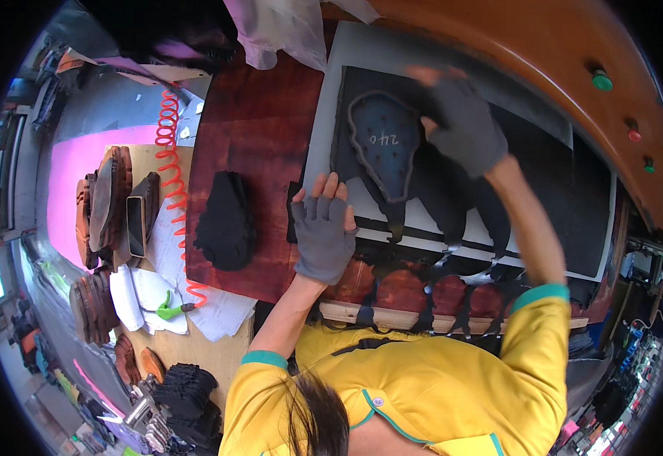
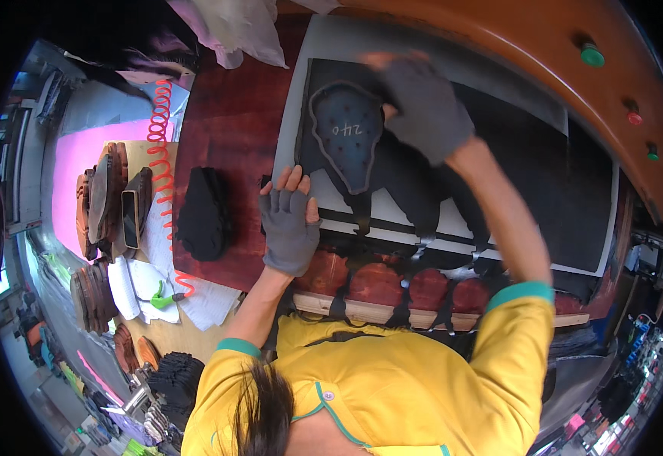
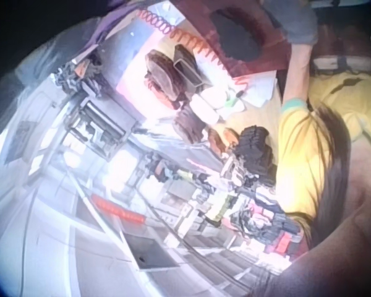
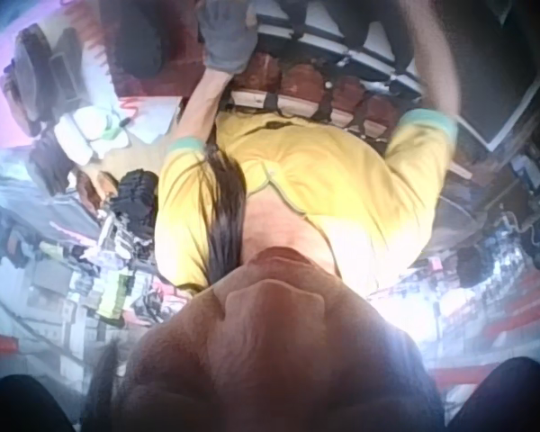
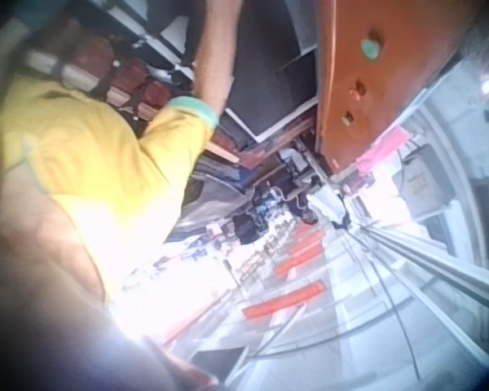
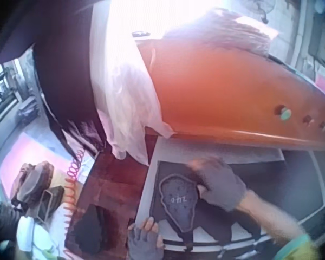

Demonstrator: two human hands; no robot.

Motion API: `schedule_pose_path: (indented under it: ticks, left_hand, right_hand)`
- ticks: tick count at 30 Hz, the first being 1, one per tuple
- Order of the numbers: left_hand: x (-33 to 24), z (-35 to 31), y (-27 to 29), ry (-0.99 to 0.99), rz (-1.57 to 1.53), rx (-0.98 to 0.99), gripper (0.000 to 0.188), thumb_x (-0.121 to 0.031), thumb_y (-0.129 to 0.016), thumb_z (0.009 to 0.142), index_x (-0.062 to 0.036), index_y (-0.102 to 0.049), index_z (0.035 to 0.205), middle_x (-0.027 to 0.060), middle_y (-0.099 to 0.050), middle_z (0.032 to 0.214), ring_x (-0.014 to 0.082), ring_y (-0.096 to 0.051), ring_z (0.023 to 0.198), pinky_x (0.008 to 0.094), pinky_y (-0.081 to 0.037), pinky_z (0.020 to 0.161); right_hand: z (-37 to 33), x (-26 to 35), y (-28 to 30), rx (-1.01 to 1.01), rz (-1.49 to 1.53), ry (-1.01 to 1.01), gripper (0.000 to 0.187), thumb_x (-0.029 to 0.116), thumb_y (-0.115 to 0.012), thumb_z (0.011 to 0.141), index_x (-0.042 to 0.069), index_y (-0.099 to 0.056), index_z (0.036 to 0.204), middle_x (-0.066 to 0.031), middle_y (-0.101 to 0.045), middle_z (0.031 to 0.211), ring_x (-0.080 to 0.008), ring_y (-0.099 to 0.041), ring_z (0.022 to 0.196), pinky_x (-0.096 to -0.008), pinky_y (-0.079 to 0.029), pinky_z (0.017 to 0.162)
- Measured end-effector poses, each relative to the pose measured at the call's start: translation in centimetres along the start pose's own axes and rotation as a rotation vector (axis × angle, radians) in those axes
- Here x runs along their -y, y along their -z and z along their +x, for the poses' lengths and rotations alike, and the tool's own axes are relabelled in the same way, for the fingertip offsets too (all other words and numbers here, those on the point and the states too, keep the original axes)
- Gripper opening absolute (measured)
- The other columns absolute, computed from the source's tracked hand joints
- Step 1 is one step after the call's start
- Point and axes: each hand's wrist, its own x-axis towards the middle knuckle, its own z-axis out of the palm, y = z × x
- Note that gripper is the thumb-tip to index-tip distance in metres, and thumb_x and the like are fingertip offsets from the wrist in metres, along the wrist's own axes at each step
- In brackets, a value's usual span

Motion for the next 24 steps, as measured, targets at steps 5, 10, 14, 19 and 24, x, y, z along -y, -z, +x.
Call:
schedule_pose_path:
  ticks: [5,10,14,19,24]
  left_hand:
    - [0.0,0.0,-0.9,0.017,-0.046,-0.082,0.028,-0.010,-0.054,0.092,-0.0013,-0.058,0.118,0.0139,-0.057,0.132,0.0317,-0.049,0.129,0.0515,-0.029,0.106]
    - [0.0,0.2,-1.4,0.016,-0.076,-0.095,0.029,-0.010,-0.054,0.091,-0.0001,-0.058,0.118,0.0153,-0.057,0.131,0.0331,-0.050,0.128,0.0531,-0.029,0.105]
    - [0.0,0.9,-1.7,0.023,-0.083,-0.124,0.030,-0.011,-0.053,0.090,0.0008,-0.058,0.117,0.0176,-0.057,0.131,0.0353,-0.051,0.127,0.0534,-0.028,0.105]
    - [0.2,2.3,-2.2,0.022,-0.065,-0.114,0.031,-0.012,-0.053,0.089,0.0016,-0.057,0.117,0.0186,-0.057,0.130,0.0360,-0.052,0.125,0.0533,-0.028,0.104]
    - [0.4,5.2,-3.5,-0.002,-0.006,-0.173,0.032,-0.012,-0.053,0.089,0.0024,-0.057,0.116,0.0187,-0.057,0.128,0.0362,-0.053,0.123,0.0524,-0.030,0.102]
  right_hand:
    - [-6.9,8.4,-2.4,-0.044,0.435,-0.532,0.089,0.036,-0.081,0.073,0.004,-0.038,0.145,-0.0243,-0.046,0.141,-0.0386,-0.042,0.135,-0.0491,-0.031,0.113]
    - [-8.4,11.1,-6.1,-0.196,0.245,-0.499,0.083,0.034,-0.083,0.073,0.003,-0.044,0.139,-0.0251,-0.048,0.140,-0.0432,-0.045,0.130,-0.0497,-0.034,0.110]
    - [-7.7,10.3,-6.3,-0.213,0.272,-0.484,0.079,0.032,-0.083,0.073,0.005,-0.046,0.137,-0.0239,-0.051,0.137,-0.0434,-0.048,0.126,-0.0506,-0.035,0.110]
    - [-6.6,9.3,-6.5,-0.254,0.246,-0.452,0.076,0.034,-0.082,0.074,0.005,-0.047,0.135,-0.0231,-0.053,0.136,-0.0411,-0.052,0.123,-0.0507,-0.035,0.109]
    - [-4.6,7.0,-6.7,-0.254,0.183,-0.422,0.075,0.038,-0.079,0.076,0.002,-0.048,0.133,-0.0222,-0.057,0.127,-0.0357,-0.054,0.122,-0.0501,-0.035,0.109]
